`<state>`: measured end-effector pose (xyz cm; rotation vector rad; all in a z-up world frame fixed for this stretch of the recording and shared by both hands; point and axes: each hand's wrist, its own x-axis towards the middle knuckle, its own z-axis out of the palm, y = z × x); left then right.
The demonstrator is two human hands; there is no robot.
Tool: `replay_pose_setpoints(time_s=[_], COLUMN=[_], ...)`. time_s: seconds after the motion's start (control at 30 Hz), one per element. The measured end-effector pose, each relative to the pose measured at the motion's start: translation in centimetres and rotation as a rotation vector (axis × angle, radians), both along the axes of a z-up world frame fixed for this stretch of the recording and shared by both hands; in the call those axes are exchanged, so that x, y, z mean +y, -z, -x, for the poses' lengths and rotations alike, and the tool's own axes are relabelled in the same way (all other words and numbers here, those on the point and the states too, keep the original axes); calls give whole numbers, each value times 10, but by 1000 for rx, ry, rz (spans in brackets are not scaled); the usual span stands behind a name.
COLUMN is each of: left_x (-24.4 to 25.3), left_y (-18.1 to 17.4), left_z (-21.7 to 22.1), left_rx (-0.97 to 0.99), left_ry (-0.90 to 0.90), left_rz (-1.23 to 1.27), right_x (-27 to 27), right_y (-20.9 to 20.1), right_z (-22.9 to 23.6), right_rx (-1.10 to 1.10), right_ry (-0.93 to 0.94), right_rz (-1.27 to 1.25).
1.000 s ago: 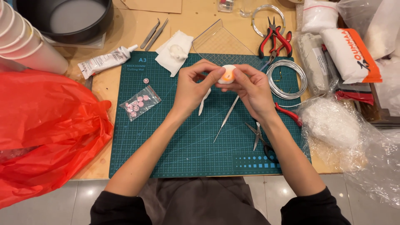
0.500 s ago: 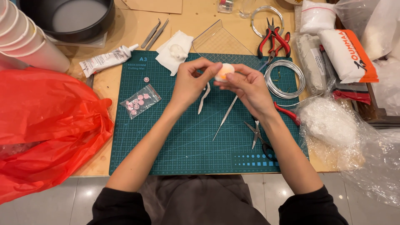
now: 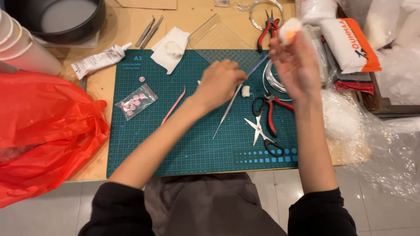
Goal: Assembling an LED light into an egg-shaped wax piece on a workbench.
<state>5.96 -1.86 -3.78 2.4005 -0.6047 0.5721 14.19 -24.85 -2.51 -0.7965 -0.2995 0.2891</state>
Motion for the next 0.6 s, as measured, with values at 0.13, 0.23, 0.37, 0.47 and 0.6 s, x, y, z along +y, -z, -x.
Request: replay_pose_setpoints(time_s=[0.13,0.23,0.37,0.47,0.6], left_x=[-25,-28,-25,-23,-15], left_y=[17,13,15,24,20], left_z=[-8,-5,-3,-10,-24], left_rx=[-60,-53,33,74,235], left_ry=[24,28,66,78,55], left_rz=[-198,-285,-164,-12,550], right_x=[-7,-11,0,7,19], right_y=[8,7,8,17,24], right_z=[17,25,23,16,13], right_rx=[-42,-63,-9,25,103], right_ry=[-25,-47,-74,-84,-86], right_rz=[95,133,58,-7,-143])
